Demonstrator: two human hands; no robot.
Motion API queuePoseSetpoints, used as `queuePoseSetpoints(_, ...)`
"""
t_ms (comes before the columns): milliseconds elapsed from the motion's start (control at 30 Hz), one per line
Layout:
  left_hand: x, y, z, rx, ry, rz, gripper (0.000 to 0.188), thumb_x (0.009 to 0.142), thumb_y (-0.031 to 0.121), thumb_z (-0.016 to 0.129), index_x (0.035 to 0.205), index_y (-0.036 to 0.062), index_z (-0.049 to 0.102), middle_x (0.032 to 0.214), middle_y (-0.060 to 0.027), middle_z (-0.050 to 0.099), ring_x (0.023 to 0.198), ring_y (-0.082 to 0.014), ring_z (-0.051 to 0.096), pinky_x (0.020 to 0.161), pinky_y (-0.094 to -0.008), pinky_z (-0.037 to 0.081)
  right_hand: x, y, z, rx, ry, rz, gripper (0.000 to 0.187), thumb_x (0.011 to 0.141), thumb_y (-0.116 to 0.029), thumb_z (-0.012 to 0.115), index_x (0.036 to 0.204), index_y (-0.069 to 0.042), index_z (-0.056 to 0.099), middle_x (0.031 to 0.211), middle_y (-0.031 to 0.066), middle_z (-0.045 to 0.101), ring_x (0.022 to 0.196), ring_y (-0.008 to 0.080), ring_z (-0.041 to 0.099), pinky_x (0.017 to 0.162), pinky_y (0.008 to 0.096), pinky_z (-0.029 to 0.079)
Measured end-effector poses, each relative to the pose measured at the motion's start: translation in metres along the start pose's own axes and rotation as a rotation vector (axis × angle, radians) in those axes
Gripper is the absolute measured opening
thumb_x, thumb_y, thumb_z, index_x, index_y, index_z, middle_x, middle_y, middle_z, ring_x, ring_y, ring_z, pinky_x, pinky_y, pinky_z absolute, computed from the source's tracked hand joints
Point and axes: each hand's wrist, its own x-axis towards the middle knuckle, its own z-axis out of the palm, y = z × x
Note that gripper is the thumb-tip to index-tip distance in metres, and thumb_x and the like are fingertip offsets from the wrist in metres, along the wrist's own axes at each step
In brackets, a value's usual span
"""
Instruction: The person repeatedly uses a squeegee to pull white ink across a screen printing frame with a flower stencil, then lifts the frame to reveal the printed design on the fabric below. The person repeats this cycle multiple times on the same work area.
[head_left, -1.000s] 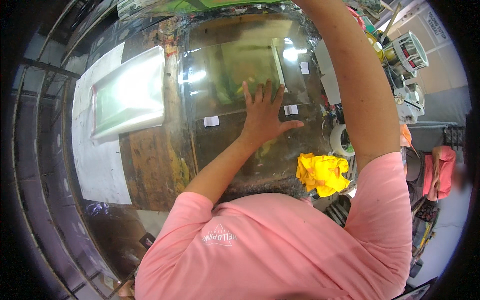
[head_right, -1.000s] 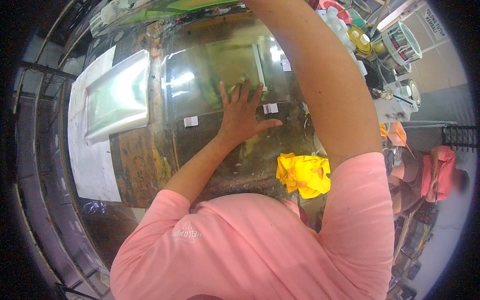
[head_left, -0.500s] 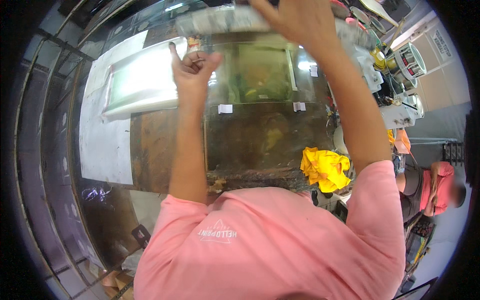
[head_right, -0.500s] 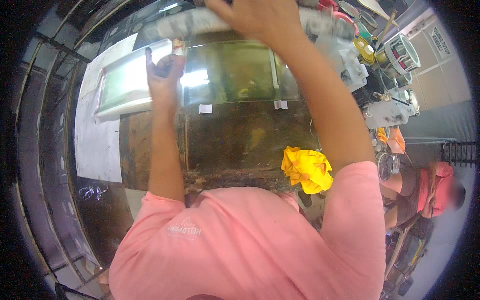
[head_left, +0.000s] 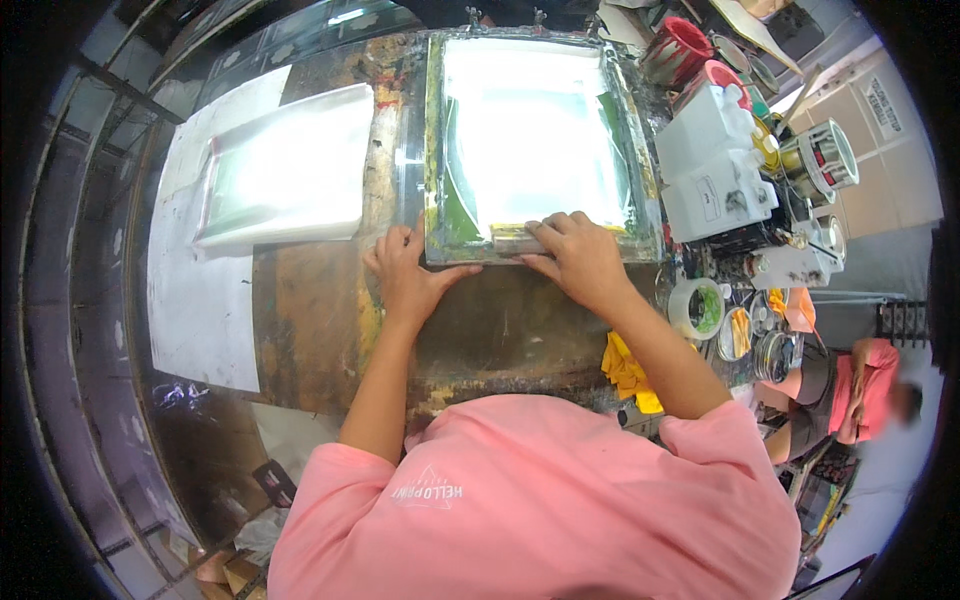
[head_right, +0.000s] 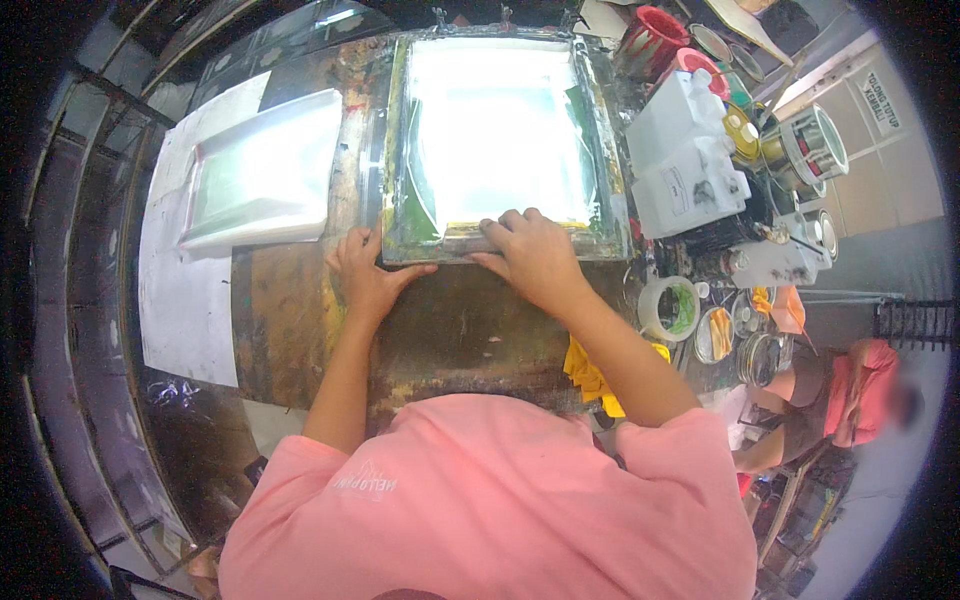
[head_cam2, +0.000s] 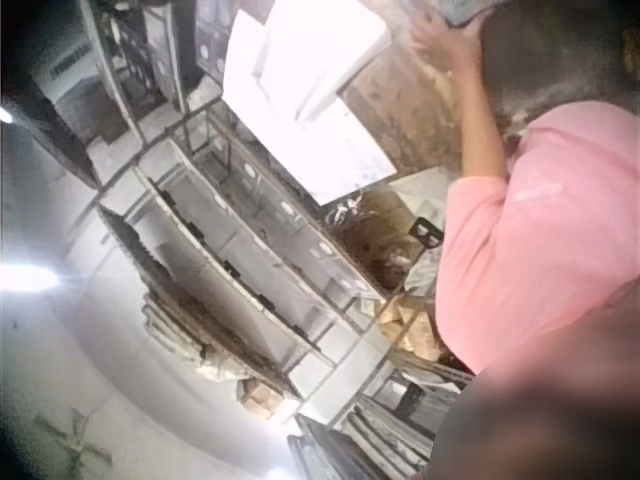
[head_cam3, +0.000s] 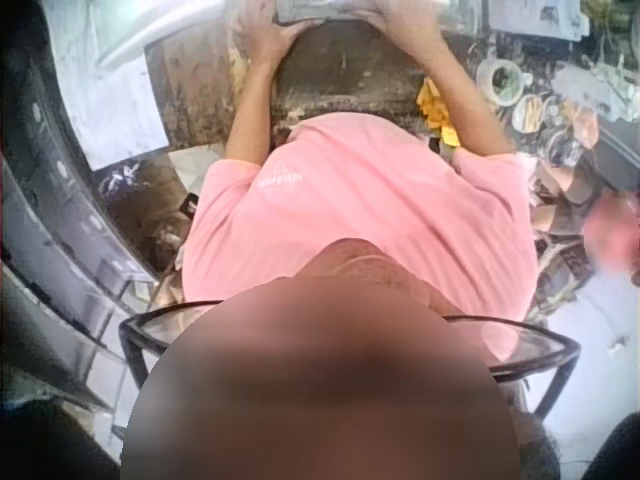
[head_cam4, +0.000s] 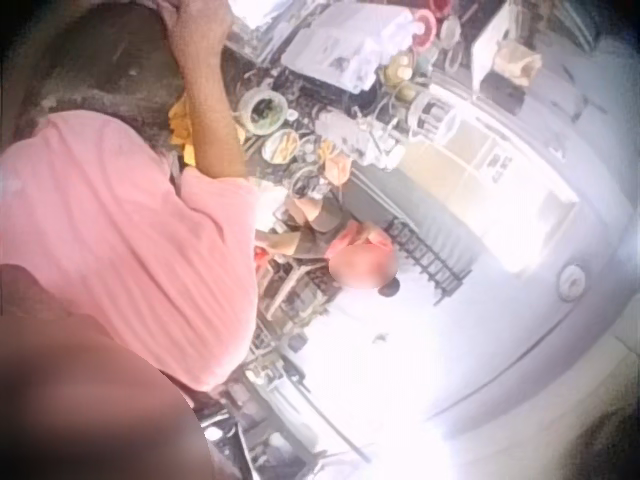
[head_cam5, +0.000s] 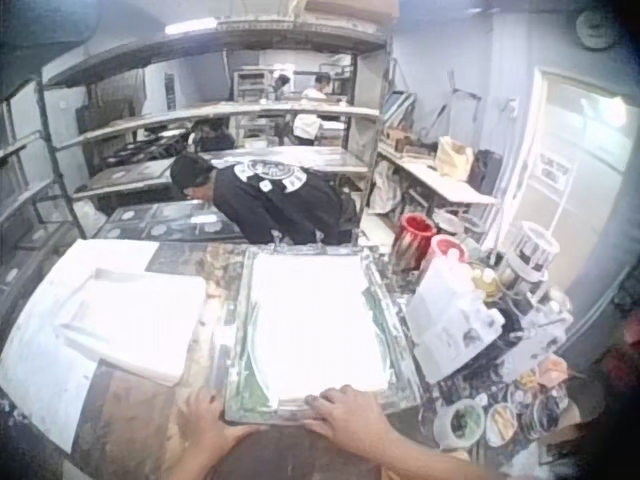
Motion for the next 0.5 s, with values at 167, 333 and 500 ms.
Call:
queuePoseSetpoints(167, 0.000, -0.003, -0.001, -0.067, -0.030, -0.014, 0.113, 0.054, 0.068, 0.094, 0.147, 0.0115, 0.064, 0.111, -0.0073, 0.057, 0.111, -0.0284, 0.053, 0.102, -0.0469, 0.032, 0.066, 0.039, 0.027, -0.057, 0.107, -0.015, 0.042, 0.095, -0.048, 0.073, 0.122, -0.016, 0.076, 0.107, 0.0094, 0.071, 0.096, 0.0316, 0.067, 0.081, 0.0453, 0.057)
queuePoseSetpoints(333, 0.006, 0.004, -0.010, -0.089, -0.020, -0.013, 0.110, 0.052, 0.059, 0.099, 0.143, 0.0086, 0.066, 0.111, -0.0083, 0.059, 0.111, -0.0301, 0.054, 0.102, -0.0470, 0.036, 0.200, 0.123, 0.026, -0.099, 0.121, -0.024, 0.052, 0.097, -0.064, 0.064, 0.116, -0.018, 0.080, 0.106, 0.0093, 0.075, 0.103, 0.0328, 0.072, 0.084, 0.0477, 0.058)
queuePoseSetpoints(500, 0.003, -0.004, -0.001, -0.227, 0.068, 0.033, 0.120, 0.057, 0.067, 0.094, 0.154, 0.0066, 0.057, 0.093, -0.0055, 0.062, 0.094, -0.0248, 0.054, 0.094, -0.0413, 0.036, 0.268, 0.148, -0.001, -0.031, 0.039, -0.016, 0.064, 0.096, -0.074, 0.057, 0.113, -0.017, 0.080, 0.102, 0.0130, 0.077, 0.102, 0.0340, 0.073, 0.084, 0.0496, 0.058)
